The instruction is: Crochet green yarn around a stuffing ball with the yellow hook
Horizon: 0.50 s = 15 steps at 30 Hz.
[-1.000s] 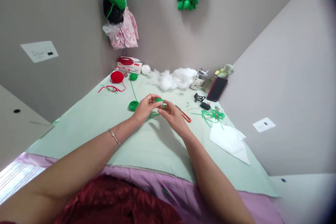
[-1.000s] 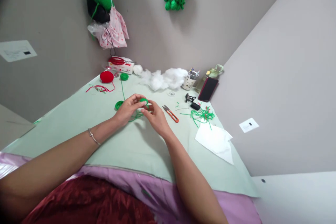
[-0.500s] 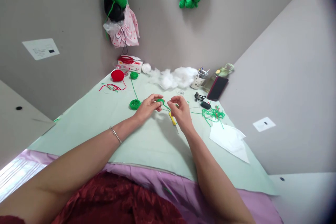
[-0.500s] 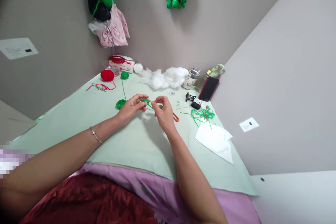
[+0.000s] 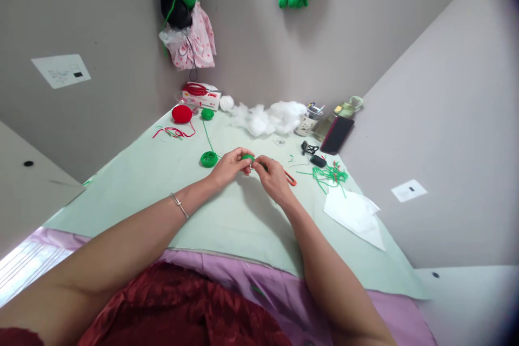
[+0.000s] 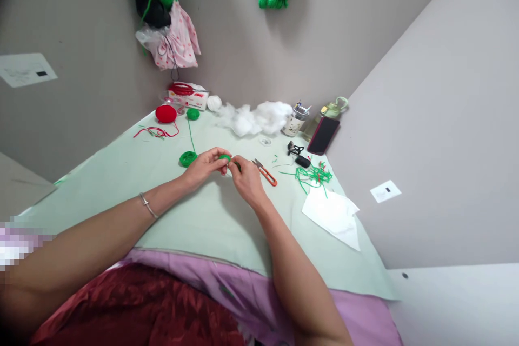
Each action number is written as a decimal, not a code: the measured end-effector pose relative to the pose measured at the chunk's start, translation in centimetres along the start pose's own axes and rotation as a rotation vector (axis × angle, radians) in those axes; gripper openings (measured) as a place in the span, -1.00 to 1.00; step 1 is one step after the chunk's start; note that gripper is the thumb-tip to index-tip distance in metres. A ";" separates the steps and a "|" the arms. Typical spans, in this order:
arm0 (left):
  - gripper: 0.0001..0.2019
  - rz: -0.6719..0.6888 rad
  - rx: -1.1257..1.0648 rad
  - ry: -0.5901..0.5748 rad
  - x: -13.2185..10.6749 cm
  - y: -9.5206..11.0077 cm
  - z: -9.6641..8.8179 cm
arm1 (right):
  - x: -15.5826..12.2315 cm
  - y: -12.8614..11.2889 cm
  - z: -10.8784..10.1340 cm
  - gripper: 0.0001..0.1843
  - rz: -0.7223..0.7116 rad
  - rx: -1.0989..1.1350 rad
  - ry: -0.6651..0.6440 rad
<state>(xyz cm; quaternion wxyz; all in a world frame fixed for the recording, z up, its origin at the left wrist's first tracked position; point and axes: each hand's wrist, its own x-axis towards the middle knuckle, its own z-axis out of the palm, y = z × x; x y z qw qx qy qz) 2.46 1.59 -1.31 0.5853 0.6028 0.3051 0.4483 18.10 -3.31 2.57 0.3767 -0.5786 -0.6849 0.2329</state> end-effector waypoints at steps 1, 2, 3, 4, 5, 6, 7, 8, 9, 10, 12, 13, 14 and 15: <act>-0.80 0.000 0.021 0.003 0.1 -0.2 0.0 | 0.0 -0.1 0.1 -0.78 -0.002 -0.009 -0.003; -0.80 -0.001 0.044 0.009 0.2 -0.4 -0.1 | -0.1 -0.2 0.3 -0.78 -0.001 -0.018 -0.002; -0.79 -0.005 0.067 0.018 0.3 -0.7 -0.1 | -0.1 -0.2 0.5 -0.79 0.002 -0.028 0.002; -0.78 -0.011 0.089 0.029 0.4 -0.9 -0.1 | -0.2 -0.3 0.8 -0.79 0.005 -0.036 0.008; -0.76 -0.018 0.109 0.042 0.5 -1.2 -0.1 | -0.2 -0.3 1.2 -0.80 0.009 -0.043 0.014; -0.75 -0.027 0.126 0.054 0.6 -1.4 -0.1 | -0.2 -0.2 1.6 -0.80 0.012 -0.048 0.018; -0.73 -0.034 0.139 0.065 0.7 -1.6 -0.2 | -0.2 -0.2 2.0 -0.80 0.016 -0.048 0.021; -0.72 -0.039 0.149 0.075 0.7 -1.7 -0.2 | -0.2 -0.2 2.4 -0.80 0.020 -0.042 0.021; -0.72 -0.042 0.153 0.081 0.7 -1.8 -0.3 | -0.2 -0.1 2.7 -0.79 0.023 -0.031 0.019; -0.72 -0.040 0.152 0.084 0.7 -1.7 -0.4 | -0.2 -0.1 2.8 -0.79 0.027 -0.014 0.014; -0.73 -0.024 0.136 0.089 0.7 -1.4 -0.7 | -0.2 -0.2 2.8 -0.78 0.037 0.038 -0.003; -0.74 -0.009 0.121 0.095 0.7 -1.2 -1.0 | -0.3 -0.3 2.6 -0.78 0.045 0.072 -0.015; -0.75 0.010 0.104 0.107 0.7 -0.9 -1.2 | -0.3 -0.3 2.3 -0.78 0.057 0.111 -0.031; -0.77 0.031 0.085 0.124 0.8 -0.7 -1.5 | -0.4 -0.4 1.9 -0.76 0.071 0.155 -0.049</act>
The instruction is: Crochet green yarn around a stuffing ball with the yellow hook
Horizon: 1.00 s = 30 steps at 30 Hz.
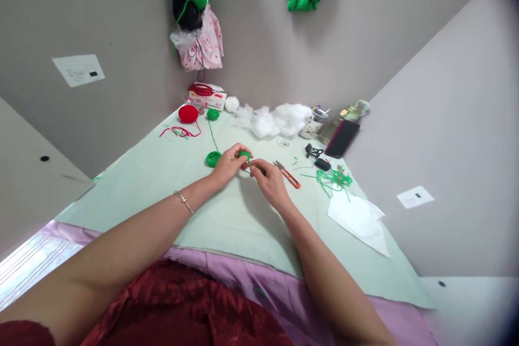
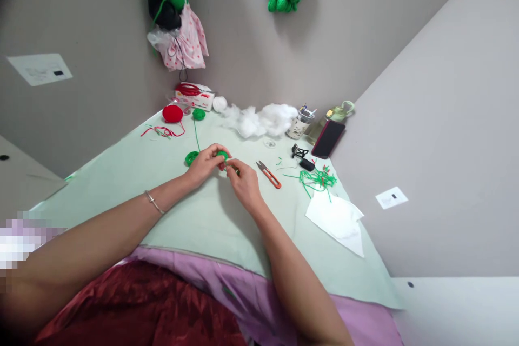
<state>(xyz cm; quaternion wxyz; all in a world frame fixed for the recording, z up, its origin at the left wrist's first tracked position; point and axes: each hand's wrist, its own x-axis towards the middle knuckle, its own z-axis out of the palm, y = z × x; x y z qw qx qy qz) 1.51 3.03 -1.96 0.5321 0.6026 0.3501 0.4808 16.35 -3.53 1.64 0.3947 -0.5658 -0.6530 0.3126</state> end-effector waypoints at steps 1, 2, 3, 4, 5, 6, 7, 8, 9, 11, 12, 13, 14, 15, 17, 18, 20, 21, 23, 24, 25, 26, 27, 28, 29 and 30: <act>-0.77 0.019 -0.022 0.024 0.2 0.2 -0.4 | -0.1 -0.2 -0.4 -0.74 0.016 0.046 -0.021; -0.78 0.037 -0.044 0.051 0.4 0.4 -0.7 | -0.2 -0.4 -0.8 -0.70 0.032 0.093 -0.042; -0.78 0.052 -0.065 0.080 0.6 0.5 -1.2 | -0.3 -0.6 -1.2 -0.67 0.045 0.137 -0.064; -0.77 0.064 -0.086 0.111 0.9 0.5 -1.6 | -0.4 -0.8 -1.5 -0.65 0.054 0.177 -0.085; -0.76 0.073 -0.106 0.142 1.2 0.5 -2.0 | -0.5 -1.0 -1.7 -0.65 0.058 0.210 -0.106; -0.75 0.077 -0.123 0.171 1.5 0.5 -2.4 | -0.6 -1.2 -1.9 -0.66 0.062 0.243 -0.135; -0.73 0.078 -0.137 0.196 1.7 0.4 -2.7 | -0.8 -1.4 -2.0 -0.66 0.068 0.277 -0.176; -0.71 0.076 -0.149 0.217 1.9 0.3 -3.0 | -1.0 -1.7 -2.0 -0.67 0.076 0.316 -0.231; -0.70 0.072 -0.158 0.231 2.1 0.2 -3.2 | -1.2 -2.0 -2.1 -0.67 0.082 0.356 -0.290; -0.68 0.064 -0.169 0.247 2.2 0.1 -3.5 | -1.8 -2.7 -2.3 -0.67 0.056 0.392 -0.372; -0.68 0.060 -0.174 0.252 2.3 0.0 -3.6 | -2.2 -3.1 -2.4 -0.67 0.021 0.380 -0.396; -0.68 0.054 -0.178 0.256 2.3 0.0 -3.6 | -2.6 -3.6 -2.6 -0.66 -0.026 0.357 -0.424; -0.67 0.047 -0.184 0.261 2.4 0.0 -3.7 | -3.1 -4.0 -2.9 -0.66 -0.068 0.337 -0.511; -0.67 0.040 -0.190 0.266 2.4 -0.1 -3.8 | -3.5 -4.4 -3.1 -0.65 -0.105 0.329 -0.650; -0.67 0.028 -0.204 0.277 2.5 -0.1 -3.9 | -4.2 -5.0 -3.6 -0.63 -0.142 0.316 -0.992; -0.66 0.025 -0.211 0.282 2.6 -0.1 -4.0 | -4.5 -5.2 -3.7 -0.62 -0.139 0.311 -1.149; -0.66 0.025 -0.220 0.288 2.6 -0.1 -4.1 | -4.6 -5.3 -3.7 -0.60 -0.131 0.288 -1.348; -0.66 0.027 -0.221 0.286 2.5 -0.1 -4.1 | -4.5 -5.3 -3.6 -0.61 -0.140 0.263 -1.364; -0.67 0.036 -0.216 0.268 2.3 0.2 -3.9 | -4.0 -4.9 -3.2 -0.67 -0.160 0.190 -1.199; -0.67 0.044 -0.209 0.251 2.1 0.4 -3.6 | -3.6 -4.5 -2.9 -0.71 -0.155 0.153 -1.022; -0.69 0.055 -0.199 0.228 1.9 0.6 -3.2 | -3.1 -4.0 -2.6 -0.73 -0.126 0.128 -0.806; -0.72 0.070 -0.187 0.202 1.5 0.9 -2.8 | -2.6 -3.5 -2.3 -0.73 -0.070 0.119 -0.561; -0.76 0.087 -0.173 0.172 1.2 1.3 -2.3 | -2.1 -2.9 -2.0 -0.72 -0.020 0.151 -0.327; -0.81 0.108 -0.157 0.144 0.7 1.7 -1.8 | -1.7 -2.3 -1.7 -0.69 0.004 0.172 -0.208; -0.86 0.129 -0.138 0.116 0.3 2.0 -1.3 | -1.3 -1.8 -1.5 -0.66 0.017 0.190 -0.142; -0.89 0.148 -0.117 0.091 -0.2 2.4 -0.8 | -1.0 -1.3 -1.4 -0.63 0.032 0.213 -0.089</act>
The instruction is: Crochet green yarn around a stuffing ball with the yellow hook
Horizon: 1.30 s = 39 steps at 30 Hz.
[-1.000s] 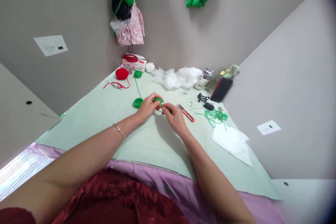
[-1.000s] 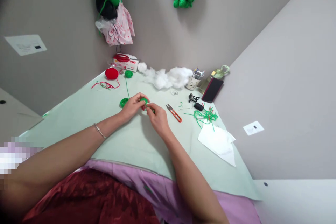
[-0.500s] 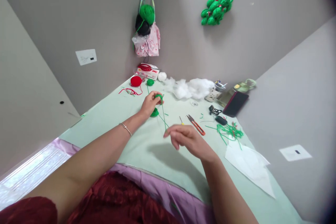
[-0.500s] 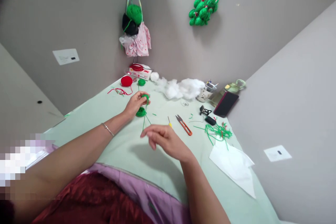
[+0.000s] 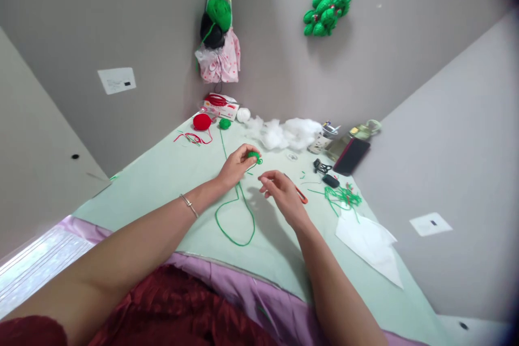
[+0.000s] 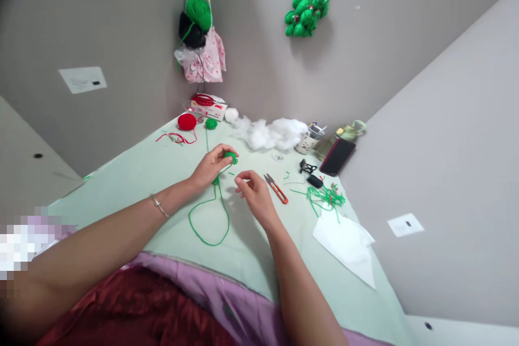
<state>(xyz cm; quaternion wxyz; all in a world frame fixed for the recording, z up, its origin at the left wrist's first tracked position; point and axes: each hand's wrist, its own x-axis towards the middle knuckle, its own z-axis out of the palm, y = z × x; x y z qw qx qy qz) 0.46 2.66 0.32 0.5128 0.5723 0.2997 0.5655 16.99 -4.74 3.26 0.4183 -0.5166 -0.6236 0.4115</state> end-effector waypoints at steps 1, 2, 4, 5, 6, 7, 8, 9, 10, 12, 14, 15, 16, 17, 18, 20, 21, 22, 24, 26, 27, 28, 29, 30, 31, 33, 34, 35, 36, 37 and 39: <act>-0.90 0.014 0.020 -0.028 -0.4 0.3 0.4 | 0.3 0.4 -0.1 -0.61 0.006 0.024 0.035; -0.89 0.026 0.039 -0.049 -0.8 0.6 0.8 | 0.5 0.7 -0.1 -0.59 0.011 0.046 0.064; -0.89 0.040 0.074 -0.086 -1.4 0.9 1.3 | 0.7 1.0 -0.3 -0.60 0.013 0.083 0.110; -0.89 0.045 0.089 -0.102 -1.6 1.0 1.4 | 0.8 1.0 -0.4 -0.62 0.010 0.098 0.131; -0.89 0.049 0.103 -0.115 -1.7 1.0 1.6 | 0.8 1.1 -0.4 -0.64 0.006 0.111 0.151; -0.89 0.053 0.116 -0.125 -1.7 0.9 1.6 | 0.8 1.1 -0.5 -0.67 0.003 0.125 0.170; -0.89 0.056 0.126 -0.130 -1.7 0.8 1.7 | 0.8 1.1 -0.5 -0.69 -0.001 0.140 0.188; -0.89 0.059 0.134 -0.132 -1.7 0.7 1.7 | 0.9 1.1 -0.5 -0.71 -0.002 0.156 0.199; -0.90 0.061 0.137 -0.131 -1.6 0.6 1.7 | 0.9 1.1 -0.5 -0.72 -0.003 0.175 0.202; -0.89 0.062 0.135 -0.128 -1.5 0.4 1.6 | 0.9 1.1 -0.5 -0.73 0.002 0.217 0.190; -0.88 0.061 0.125 -0.128 -1.5 0.3 1.6 | 0.9 1.1 -0.6 -0.73 0.017 0.262 0.163; -0.88 0.061 0.120 -0.128 -1.4 0.2 1.6 | 0.9 1.1 -0.6 -0.73 0.030 0.286 0.144; -0.87 0.060 0.116 -0.126 -1.4 0.2 1.6 | 0.9 1.1 -0.6 -0.72 0.047 0.311 0.119; -0.88 0.061 0.112 -0.123 -1.4 0.2 1.6 | 0.9 1.0 -0.6 -0.72 0.068 0.336 0.086; -0.88 0.063 0.110 -0.118 -1.4 0.2 1.6 | 0.9 1.0 -0.7 -0.71 0.091 0.363 0.048; -0.89 0.066 0.109 -0.103 -1.4 0.3 1.6 | 0.8 0.8 -0.8 -0.69 0.140 0.414 -0.031; -0.89 0.066 0.108 -0.095 -1.4 0.3 1.6 | 0.8 0.8 -0.8 -0.69 0.160 0.438 -0.063; -0.90 0.064 0.107 -0.087 -1.4 0.3 1.6 | 0.8 0.7 -0.9 -0.68 0.177 0.459 -0.085; -0.89 0.052 0.094 -0.075 -1.4 0.2 1.5 | 0.8 0.7 -1.0 -0.69 0.193 0.497 -0.096; -0.88 0.028 0.067 -0.065 -1.3 0.1 1.5 | 0.7 0.6 -1.0 -0.70 0.186 0.526 -0.068; -0.88 0.012 0.048 -0.063 -1.3 0.0 1.5 | 0.7 0.6 -1.1 -0.71 0.176 0.537 -0.046; -0.87 -0.005 0.029 -0.064 -1.2 0.0 1.5 | 0.8 0.7 -1.1 -0.71 0.166 0.546 -0.024; -0.87 -0.023 0.010 -0.067 -1.2 -0.1 1.5 | 0.8 0.7 -1.1 -0.71 0.158 0.553 -0.002; -0.86 -0.040 -0.007 -0.071 -1.2 -0.1 1.5 | 0.9 0.8 -1.1 -0.71 0.151 0.561 0.019; -0.85 -0.056 -0.021 -0.073 -1.2 -0.1 1.5 | 1.0 0.9 -1.2 -0.71 0.147 0.568 0.042; -0.84 -0.082 -0.042 -0.070 -1.1 -0.2 1.4 | 1.3 1.1 -1.4 -0.70 0.137 0.583 0.092; -0.84 -0.091 -0.053 -0.063 -1.0 -0.1 1.3 | 1.4 1.3 -1.6 -0.68 0.131 0.590 0.118; -0.85 -0.098 -0.064 -0.055 -0.9 -0.1 1.3 | 1.6 1.4 -1.7 -0.66 0.128 0.593 0.140; -0.86 -0.102 -0.076 -0.046 -0.8 -0.1 1.2 | 1.6 1.5 -1.8 -0.63 0.128 0.592 0.153; -0.86 -0.102 -0.087 -0.038 -0.8 -0.1 1.2 | 1.6 1.6 -1.8 -0.61 0.135 0.585 0.154; -0.86 -0.094 -0.106 -0.029 -0.8 -0.1 1.3 | 1.4 1.5 -1.5 -0.60 0.161 0.558 0.113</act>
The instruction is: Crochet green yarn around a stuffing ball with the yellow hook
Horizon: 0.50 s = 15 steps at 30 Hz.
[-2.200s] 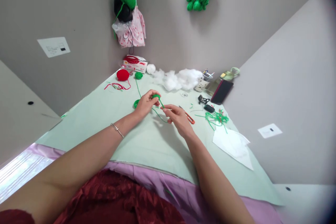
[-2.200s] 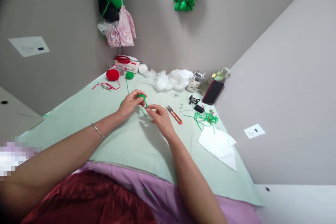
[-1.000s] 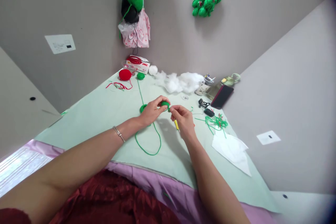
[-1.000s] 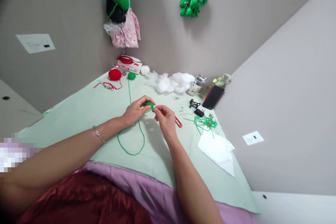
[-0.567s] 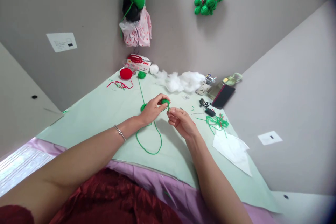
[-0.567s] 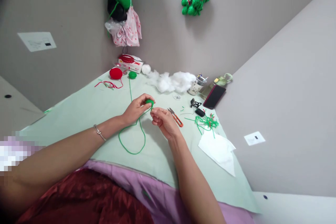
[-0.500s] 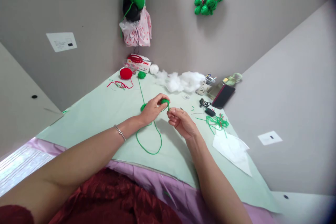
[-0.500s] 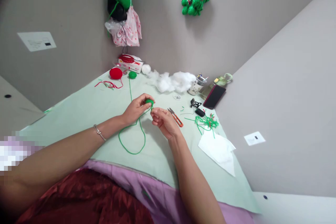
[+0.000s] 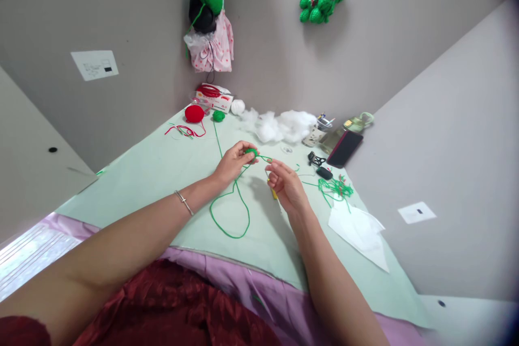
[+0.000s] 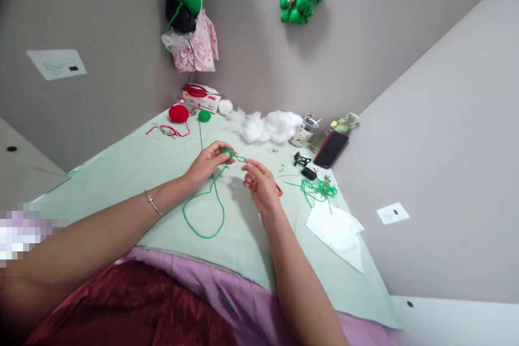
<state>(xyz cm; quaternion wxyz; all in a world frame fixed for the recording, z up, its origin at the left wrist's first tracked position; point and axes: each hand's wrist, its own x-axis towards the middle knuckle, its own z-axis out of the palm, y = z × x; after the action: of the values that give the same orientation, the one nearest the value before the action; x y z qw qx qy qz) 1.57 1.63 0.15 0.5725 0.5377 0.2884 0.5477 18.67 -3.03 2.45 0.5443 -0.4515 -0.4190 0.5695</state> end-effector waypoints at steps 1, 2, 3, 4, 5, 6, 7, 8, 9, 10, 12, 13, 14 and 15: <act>-0.86 0.005 -0.006 -0.001 -0.1 0.0 0.1 | -0.2 0.1 0.3 -0.59 0.022 -0.019 -0.029; -0.86 0.008 -0.011 -0.004 -0.1 -0.1 0.2 | -0.5 0.1 0.7 -0.58 0.042 -0.040 -0.064; -0.86 0.008 -0.015 -0.010 -0.2 -0.1 0.3 | -0.8 0.2 1.1 -0.57 0.057 -0.060 -0.102; -0.85 0.005 -0.019 -0.016 -0.3 -0.2 0.4 | -1.1 0.3 1.5 -0.58 0.064 -0.081 -0.136; -0.85 0.001 -0.023 -0.022 -0.4 -0.3 0.5 | -1.3 0.4 1.9 -0.59 0.064 -0.101 -0.163; -0.85 -0.004 -0.027 -0.027 -0.4 -0.3 0.5 | -1.5 0.5 2.2 -0.61 0.058 -0.122 -0.182; -0.85 -0.008 -0.030 -0.030 -0.4 -0.4 0.5 | -1.6 0.6 2.4 -0.64 0.047 -0.143 -0.194; -0.86 -0.010 -0.033 -0.030 -0.3 -0.5 0.5 | -1.7 0.8 2.6 -0.65 0.034 -0.163 -0.199; -0.86 -0.011 -0.035 -0.029 -0.3 -0.5 0.4 | -1.7 0.9 2.7 -0.67 0.021 -0.180 -0.197; -0.86 -0.009 -0.036 -0.027 -0.2 -0.5 0.4 | -1.6 1.1 2.7 -0.68 0.007 -0.194 -0.188; -0.87 0.001 -0.030 -0.021 -0.1 -0.5 0.3 | -1.5 1.3 2.6 -0.70 -0.026 -0.212 -0.143; -0.87 0.009 -0.024 -0.017 -0.1 -0.5 0.2 | -1.3 1.4 2.5 -0.72 -0.043 -0.214 -0.110; -0.87 0.018 -0.016 -0.016 -0.1 -0.5 0.3 | -1.2 1.5 2.4 -0.73 -0.058 -0.213 -0.077; -0.87 0.026 -0.008 -0.018 -0.2 -0.4 0.3 | -1.1 1.5 2.4 -0.72 -0.067 -0.209 -0.052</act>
<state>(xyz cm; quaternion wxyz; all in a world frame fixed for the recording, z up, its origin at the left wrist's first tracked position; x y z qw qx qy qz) 1.95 1.44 -0.22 0.5701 0.5440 0.2738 0.5514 15.97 -4.23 1.67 0.5019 -0.4765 -0.5052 0.5156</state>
